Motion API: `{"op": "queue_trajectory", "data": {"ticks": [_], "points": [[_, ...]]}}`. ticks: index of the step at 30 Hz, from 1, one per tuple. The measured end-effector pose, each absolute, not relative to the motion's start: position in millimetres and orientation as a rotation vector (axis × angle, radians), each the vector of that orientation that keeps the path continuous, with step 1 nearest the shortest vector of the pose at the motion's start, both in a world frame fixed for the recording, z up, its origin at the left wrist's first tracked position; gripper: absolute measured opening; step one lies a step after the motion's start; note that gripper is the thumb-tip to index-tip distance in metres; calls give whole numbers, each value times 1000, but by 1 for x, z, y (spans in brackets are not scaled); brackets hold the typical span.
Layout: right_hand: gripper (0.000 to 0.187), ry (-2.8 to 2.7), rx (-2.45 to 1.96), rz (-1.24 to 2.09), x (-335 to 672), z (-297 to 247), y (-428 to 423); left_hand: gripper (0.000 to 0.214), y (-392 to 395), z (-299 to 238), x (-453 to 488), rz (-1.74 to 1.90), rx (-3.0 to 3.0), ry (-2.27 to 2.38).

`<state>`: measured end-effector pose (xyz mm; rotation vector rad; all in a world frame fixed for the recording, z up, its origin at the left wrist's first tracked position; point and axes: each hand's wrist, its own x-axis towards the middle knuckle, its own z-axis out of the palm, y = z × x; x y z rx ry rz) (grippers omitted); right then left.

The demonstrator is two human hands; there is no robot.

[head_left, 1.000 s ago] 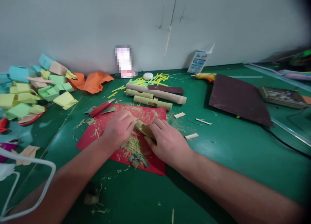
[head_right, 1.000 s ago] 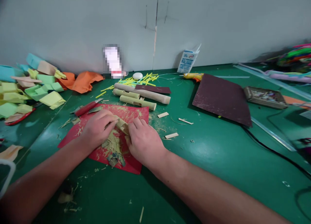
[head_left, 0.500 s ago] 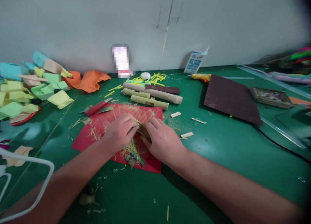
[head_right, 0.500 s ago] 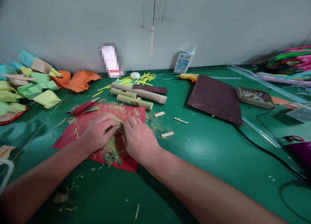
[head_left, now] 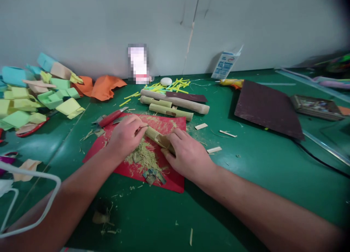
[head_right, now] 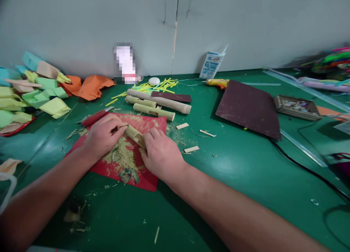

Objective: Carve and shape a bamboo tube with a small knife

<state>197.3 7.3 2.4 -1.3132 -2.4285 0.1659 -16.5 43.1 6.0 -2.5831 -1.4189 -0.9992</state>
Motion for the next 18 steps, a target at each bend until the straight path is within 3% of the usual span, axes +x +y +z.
{"op": "queue_trajectory", "data": {"ticks": [6,18], "points": [[13,-2421,-1318,151,197,1,8,14,38,6,-7,-999,-2760,-1338],[13,-2411,-1339,171,197,2,6,10,44,6,-24,-1146,-2520,-1393]]}}
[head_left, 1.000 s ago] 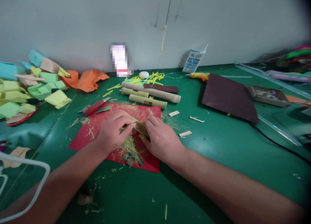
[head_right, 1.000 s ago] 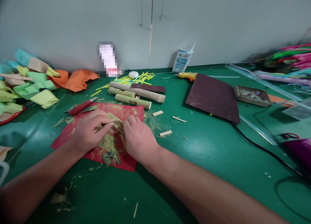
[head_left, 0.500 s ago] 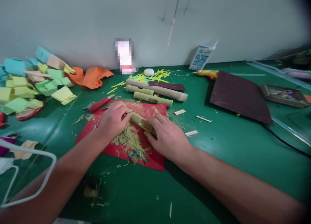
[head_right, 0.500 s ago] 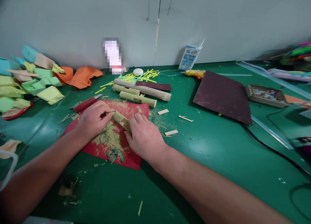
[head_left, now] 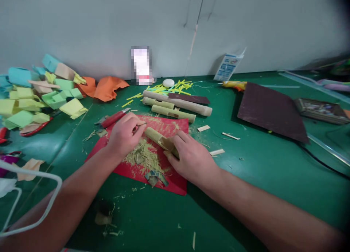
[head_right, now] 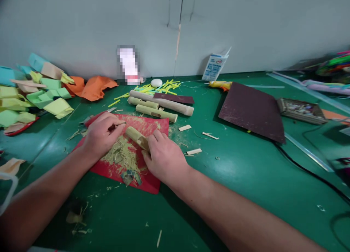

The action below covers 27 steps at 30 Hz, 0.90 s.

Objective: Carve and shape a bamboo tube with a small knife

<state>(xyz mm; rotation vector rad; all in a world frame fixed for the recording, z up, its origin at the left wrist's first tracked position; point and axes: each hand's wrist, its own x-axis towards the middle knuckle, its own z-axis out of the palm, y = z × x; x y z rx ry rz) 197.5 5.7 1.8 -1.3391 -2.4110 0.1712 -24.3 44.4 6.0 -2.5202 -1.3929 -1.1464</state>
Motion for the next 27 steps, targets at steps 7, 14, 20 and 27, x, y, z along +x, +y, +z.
{"op": "queue_trajectory", "data": {"ticks": [7,14,20,27], "points": [[14,-2399,-1334,155,198,-1,6,11,38,3,-7,-1069,-2663,-1399],[14,-2402,-1306,108,196,-1,7,17,35,4,0,-1072,-2719,-1402],[14,-2413,-1258,47,196,-1,6,15,34,4,3,-1092,-2787,-1423],[13,-2424,-1285,18,196,0,5,15,35,8,3,-1201,-2771,-1563]]}}
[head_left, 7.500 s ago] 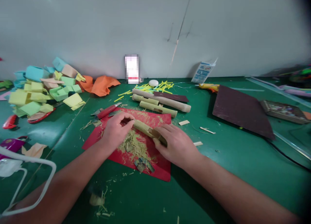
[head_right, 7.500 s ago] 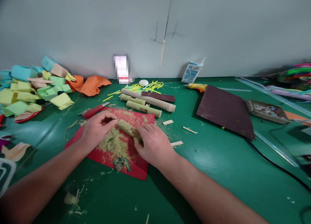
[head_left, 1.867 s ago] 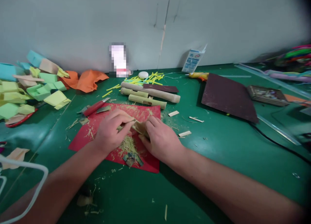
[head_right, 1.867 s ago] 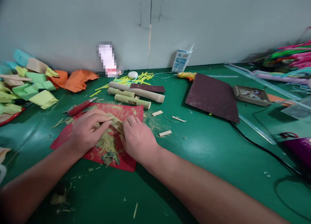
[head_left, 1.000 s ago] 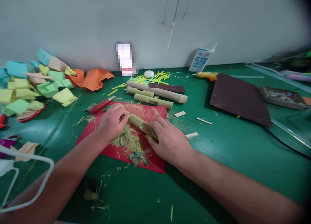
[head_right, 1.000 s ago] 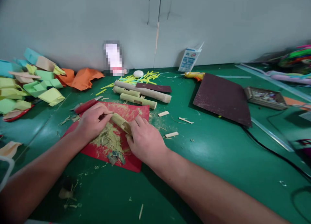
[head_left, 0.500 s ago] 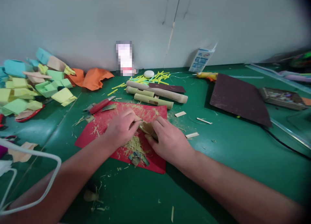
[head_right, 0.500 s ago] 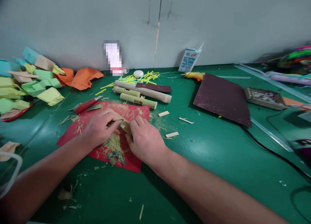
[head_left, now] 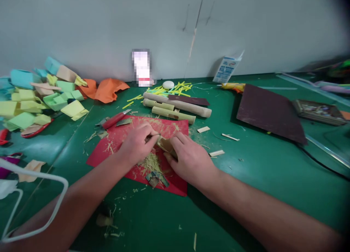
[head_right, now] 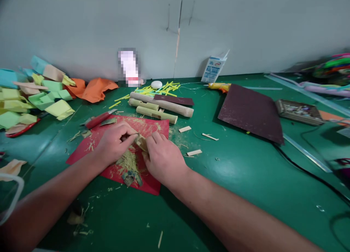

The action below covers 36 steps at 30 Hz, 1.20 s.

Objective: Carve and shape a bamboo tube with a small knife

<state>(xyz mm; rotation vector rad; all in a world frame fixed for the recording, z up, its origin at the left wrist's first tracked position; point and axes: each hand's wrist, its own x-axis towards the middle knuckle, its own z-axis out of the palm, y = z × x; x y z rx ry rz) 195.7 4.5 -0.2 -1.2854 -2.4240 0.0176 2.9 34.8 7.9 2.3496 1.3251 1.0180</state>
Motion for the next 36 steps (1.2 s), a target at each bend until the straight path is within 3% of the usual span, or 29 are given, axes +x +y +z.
{"op": "queue_trajectory", "data": {"ticks": [5,9,22,33,36], "points": [[13,-2434,-1300,-20,202,2,12,12,41,12,-16,1315,1750,1619],[17,-2395,-1323,-53,208,2,19,24,40,10,-22,1236,1522,1571],[23,-2394,-1240,25,211,-3,22,11,41,6,-18,1285,1582,1420],[22,-2447,-1221,57,209,0,21,22,32,11,-12,1141,1823,1440],[21,-2458,-1229,53,209,1,22,12,32,10,-14,1123,1881,1466]]}}
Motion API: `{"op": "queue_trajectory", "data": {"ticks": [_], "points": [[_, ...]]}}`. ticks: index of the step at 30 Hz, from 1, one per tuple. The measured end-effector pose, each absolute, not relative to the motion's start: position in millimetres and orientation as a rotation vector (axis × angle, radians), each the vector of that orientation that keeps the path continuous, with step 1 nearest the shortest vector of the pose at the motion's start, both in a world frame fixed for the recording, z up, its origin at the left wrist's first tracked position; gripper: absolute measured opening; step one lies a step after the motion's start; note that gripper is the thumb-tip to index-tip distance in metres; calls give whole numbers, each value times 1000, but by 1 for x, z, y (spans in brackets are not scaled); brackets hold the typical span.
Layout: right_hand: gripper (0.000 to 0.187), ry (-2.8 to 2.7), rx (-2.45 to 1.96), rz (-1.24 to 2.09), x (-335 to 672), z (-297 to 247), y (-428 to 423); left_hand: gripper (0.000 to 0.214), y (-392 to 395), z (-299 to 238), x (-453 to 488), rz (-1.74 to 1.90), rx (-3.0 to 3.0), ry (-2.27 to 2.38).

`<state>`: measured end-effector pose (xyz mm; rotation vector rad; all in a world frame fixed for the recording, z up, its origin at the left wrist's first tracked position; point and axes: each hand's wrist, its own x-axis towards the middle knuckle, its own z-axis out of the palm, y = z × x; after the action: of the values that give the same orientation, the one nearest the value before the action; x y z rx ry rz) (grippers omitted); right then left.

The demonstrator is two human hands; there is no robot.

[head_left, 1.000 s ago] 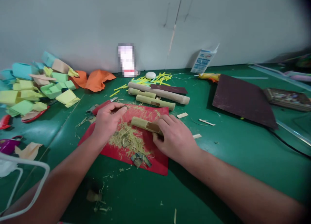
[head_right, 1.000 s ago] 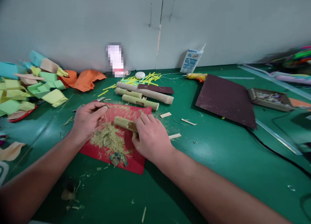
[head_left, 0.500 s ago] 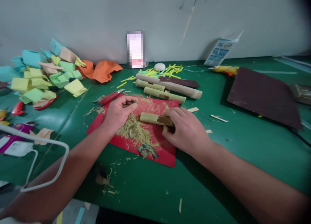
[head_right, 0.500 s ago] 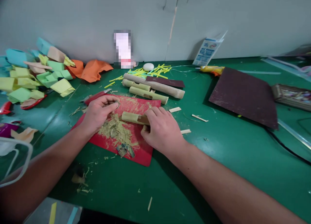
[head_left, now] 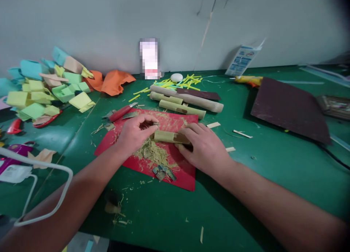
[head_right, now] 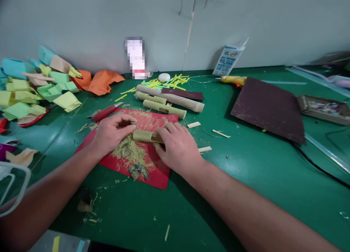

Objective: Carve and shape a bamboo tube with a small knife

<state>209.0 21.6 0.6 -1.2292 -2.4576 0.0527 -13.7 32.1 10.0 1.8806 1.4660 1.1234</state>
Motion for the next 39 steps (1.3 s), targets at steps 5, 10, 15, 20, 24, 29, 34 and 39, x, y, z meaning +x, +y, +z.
{"op": "queue_trajectory", "data": {"ticks": [5,10,15,20,24,29,34,39], "points": [[20,-2447,-1228,28,210,-1,23,9,35,8,-17,1085,1900,1485],[20,-2445,-1210,40,211,-2,23,7,35,7,-16,1121,1894,1338],[22,-2448,-1214,28,210,-3,24,5,33,6,-16,1091,1999,1177],[22,-2464,-1228,28,210,-2,24,5,35,12,-12,1062,2119,1184],[20,-2444,-1214,28,209,-2,24,4,37,24,7,1229,2175,1219],[20,-2436,-1179,19,209,-4,25,6,40,35,36,1435,2158,1165],[21,-2447,-1162,34,209,-5,26,7,44,46,61,1498,2157,1139],[20,-2437,-1155,37,209,-3,25,4,46,65,57,1464,2201,1127]]}}
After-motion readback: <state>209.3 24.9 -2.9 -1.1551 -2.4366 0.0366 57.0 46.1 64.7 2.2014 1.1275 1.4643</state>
